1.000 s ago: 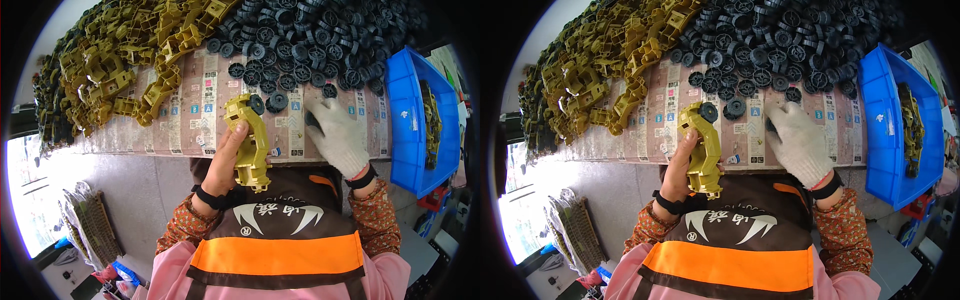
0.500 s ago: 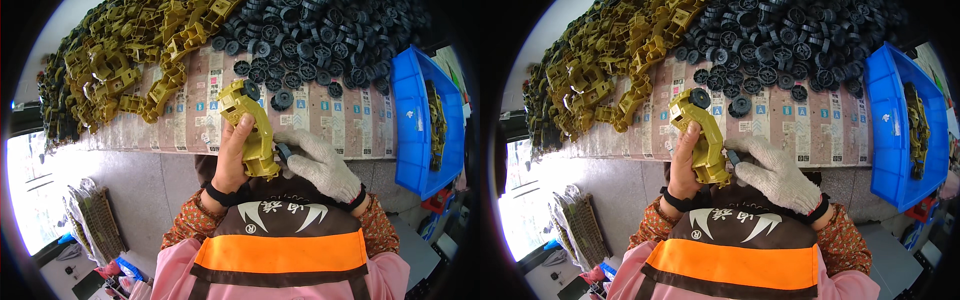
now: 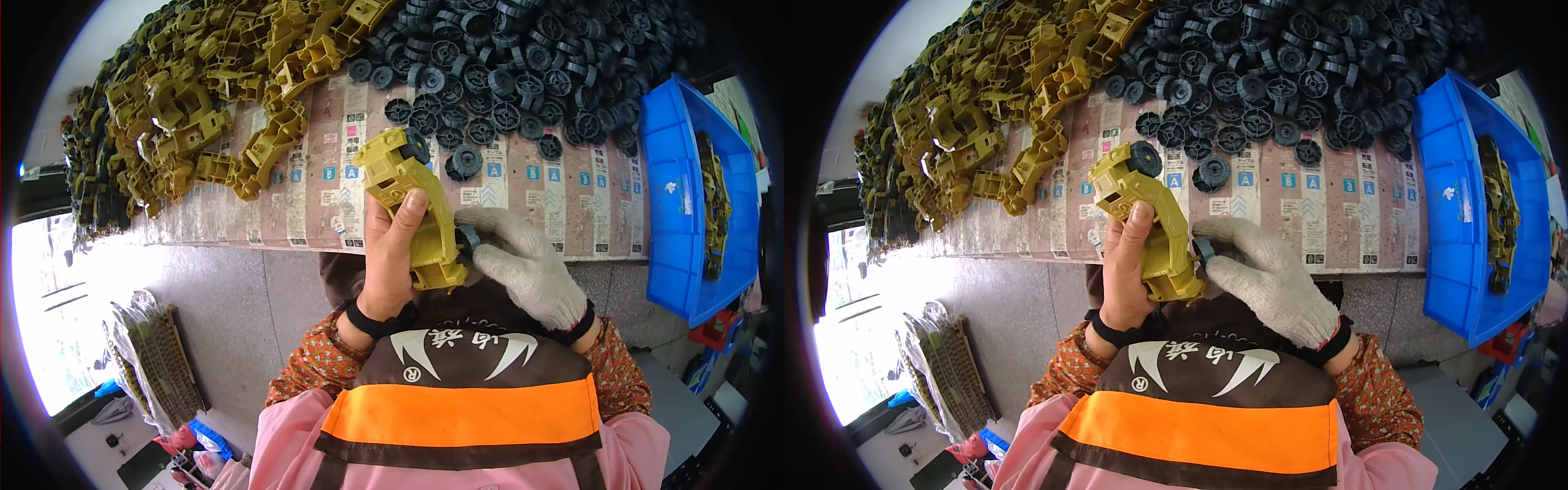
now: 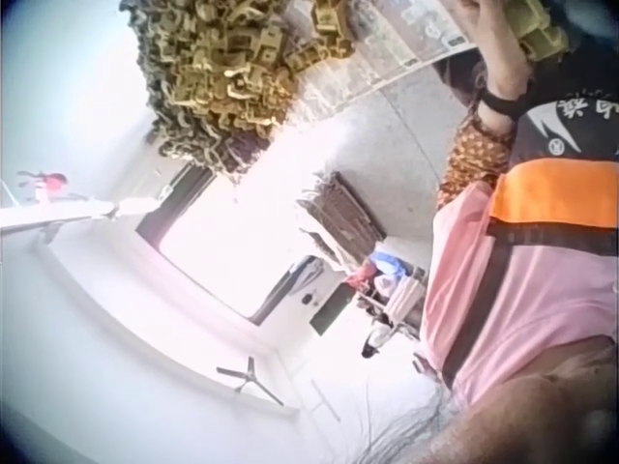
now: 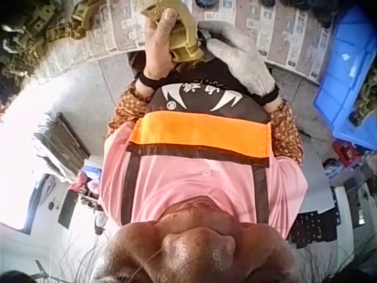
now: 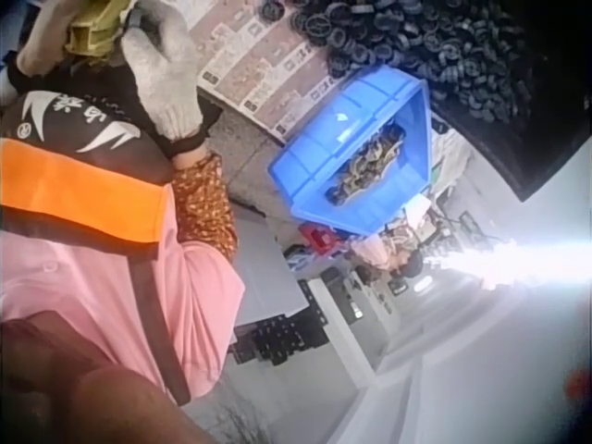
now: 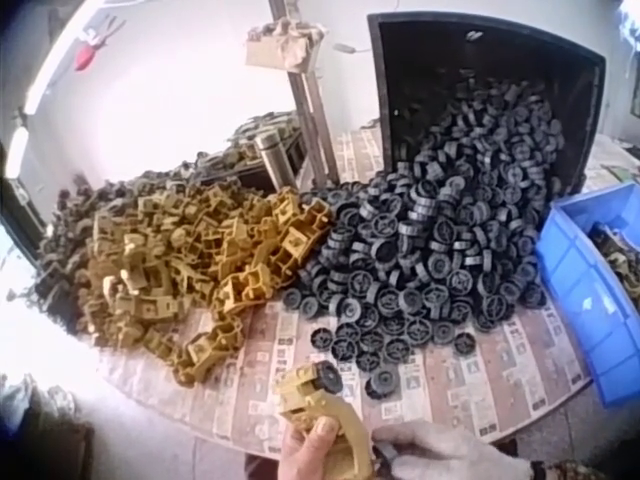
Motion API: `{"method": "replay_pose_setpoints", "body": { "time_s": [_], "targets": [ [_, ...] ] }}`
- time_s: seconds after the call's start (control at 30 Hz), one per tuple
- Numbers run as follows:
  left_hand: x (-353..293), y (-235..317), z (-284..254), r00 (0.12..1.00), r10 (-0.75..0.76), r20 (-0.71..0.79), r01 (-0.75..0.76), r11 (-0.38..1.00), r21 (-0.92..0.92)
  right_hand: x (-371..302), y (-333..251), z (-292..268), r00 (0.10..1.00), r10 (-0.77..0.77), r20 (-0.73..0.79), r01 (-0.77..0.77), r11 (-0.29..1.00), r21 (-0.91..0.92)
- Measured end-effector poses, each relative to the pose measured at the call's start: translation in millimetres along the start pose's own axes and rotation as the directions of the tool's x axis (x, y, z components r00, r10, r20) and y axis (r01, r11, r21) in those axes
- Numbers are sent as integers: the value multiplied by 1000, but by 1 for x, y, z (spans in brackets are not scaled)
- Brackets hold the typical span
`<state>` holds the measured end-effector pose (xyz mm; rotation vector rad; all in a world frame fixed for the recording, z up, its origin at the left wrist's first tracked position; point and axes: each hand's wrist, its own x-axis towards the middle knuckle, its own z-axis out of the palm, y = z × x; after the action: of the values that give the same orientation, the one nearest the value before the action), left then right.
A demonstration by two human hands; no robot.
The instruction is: Assemble small plastic wheels onto the yellow chassis of toy cars.
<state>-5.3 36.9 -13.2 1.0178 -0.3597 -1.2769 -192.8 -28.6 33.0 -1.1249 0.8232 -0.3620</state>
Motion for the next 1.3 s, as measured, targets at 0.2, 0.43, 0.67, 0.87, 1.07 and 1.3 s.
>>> {"method": "replay_pose_setpoints", "body": {
  "time_s": [0.2, 0.43, 0.67, 0.87, 1.07, 1.3],
  "targets": [
    [-2, -5, 11, 977, 204, -55, -198, 975, 96, -6, 15, 13, 923, -372, -95, 278, 819, -503],
    [6, -20, 10, 954, 287, -83, -283, 957, 60, 1, 30, 12, 890, -455, -1, 386, 756, -529],
    [9, -17, 35, 911, 406, -66, -407, 913, 2, 9, 8, 12, 905, -425, 15, 366, 759, -538],
    [25, 21, 11, 962, -197, 190, 102, 902, 419, 10, -36, -34, 986, -90, -142, -1, 840, -543],
    [27, 40, -9, 740, -484, 468, -59, 646, 761, 14, -27, -36, 939, -340, 50, 326, 835, -443],
    [3, 33, -32, 869, -167, 465, 291, 933, -210, 20, 6, -6, 956, -5, -295, 33, 995, 92]
  ]
}}
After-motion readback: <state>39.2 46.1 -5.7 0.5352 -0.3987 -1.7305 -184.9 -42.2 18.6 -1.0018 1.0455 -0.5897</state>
